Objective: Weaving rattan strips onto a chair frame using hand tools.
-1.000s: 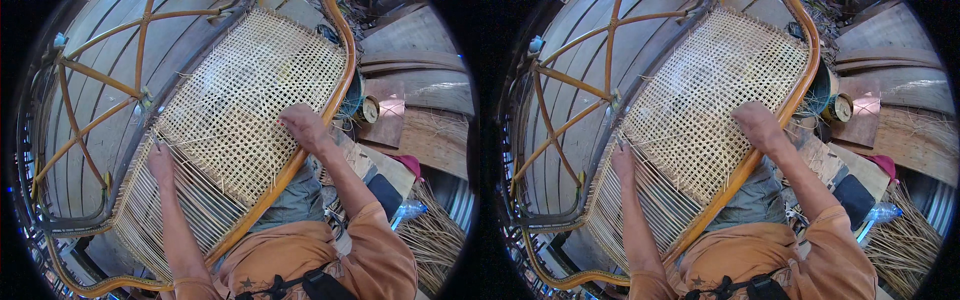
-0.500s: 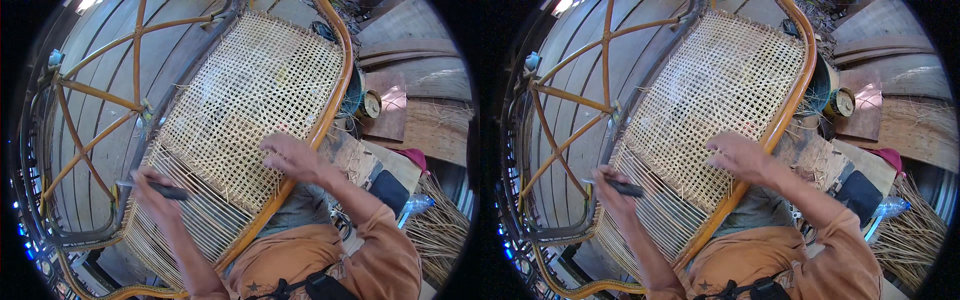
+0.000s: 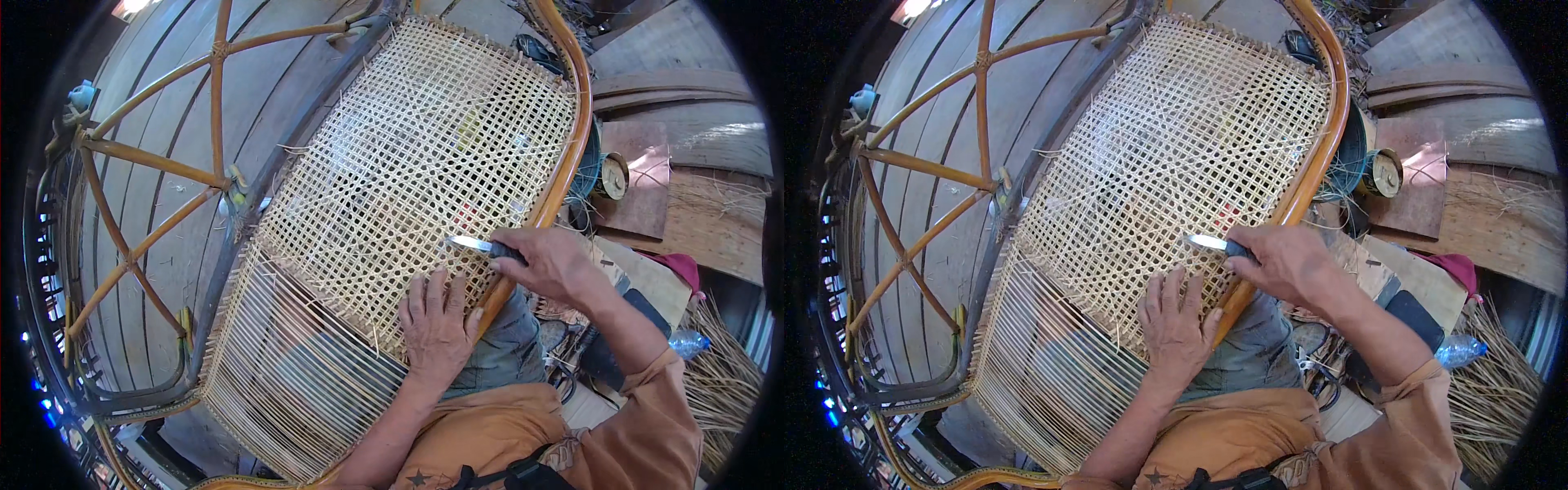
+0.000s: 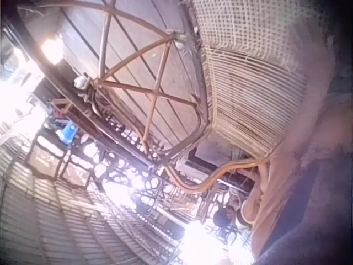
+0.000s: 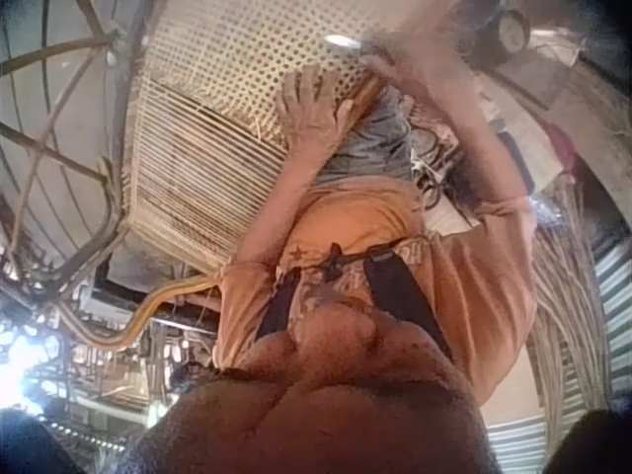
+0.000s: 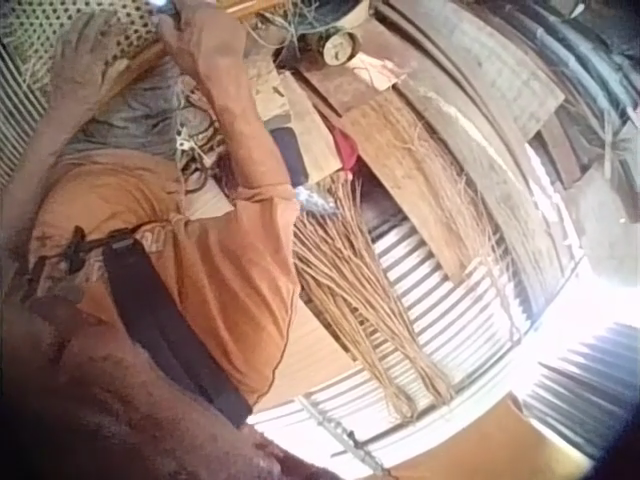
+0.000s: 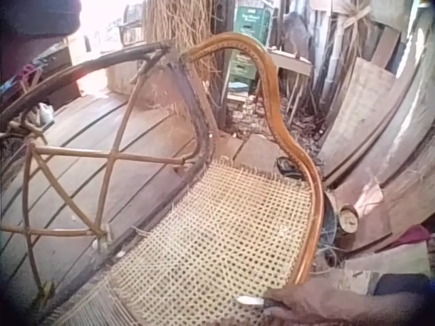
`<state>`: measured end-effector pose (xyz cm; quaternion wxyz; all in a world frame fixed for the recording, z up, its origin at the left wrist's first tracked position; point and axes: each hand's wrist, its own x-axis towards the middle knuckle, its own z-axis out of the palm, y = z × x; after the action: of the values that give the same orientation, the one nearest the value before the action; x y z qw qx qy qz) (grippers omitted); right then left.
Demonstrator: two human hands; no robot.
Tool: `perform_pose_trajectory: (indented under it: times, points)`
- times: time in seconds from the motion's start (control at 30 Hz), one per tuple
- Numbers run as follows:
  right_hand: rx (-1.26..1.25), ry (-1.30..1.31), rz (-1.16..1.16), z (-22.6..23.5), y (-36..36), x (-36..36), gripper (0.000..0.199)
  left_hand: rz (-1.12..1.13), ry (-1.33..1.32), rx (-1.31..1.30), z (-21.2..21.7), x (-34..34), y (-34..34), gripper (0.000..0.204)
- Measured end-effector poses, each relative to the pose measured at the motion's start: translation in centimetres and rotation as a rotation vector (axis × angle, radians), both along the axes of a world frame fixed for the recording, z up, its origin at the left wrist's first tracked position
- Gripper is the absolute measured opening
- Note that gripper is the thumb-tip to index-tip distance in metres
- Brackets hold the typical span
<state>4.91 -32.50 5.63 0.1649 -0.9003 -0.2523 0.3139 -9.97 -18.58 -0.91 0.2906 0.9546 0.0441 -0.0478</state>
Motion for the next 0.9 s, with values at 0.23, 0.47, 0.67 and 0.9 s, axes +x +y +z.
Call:
perform_pose_trajectory:
  times: [0.23, 0.47, 0.67, 0.9]
  points:
    - [-0.204, 0.028, 0.158, 0.7, 2.1, 1.8, 0.025, 0.01, -0.016, -0.025, -0.1, 0.1, 0.1, 0.052]
    - [-0.198, -0.007, 0.261, 0.4, 2.2, 1.8, 0.025, 0.037, -0.002, -0.036, 0.1, 0.3, 0.1, 0.049]
    - [-0.17, -0.095, 0.247, 2.5, 2.6, -0.5, 0.024, 0.143, -0.098, -0.14, 0.7, 1.8, 3.4, 0.031]
    - [-0.125, -0.331, 0.485, -1.1, 2.2, 1.1, 0.023, 0.167, 0.005, -0.065, -0.5, 5.1, 5.2, 0.026]
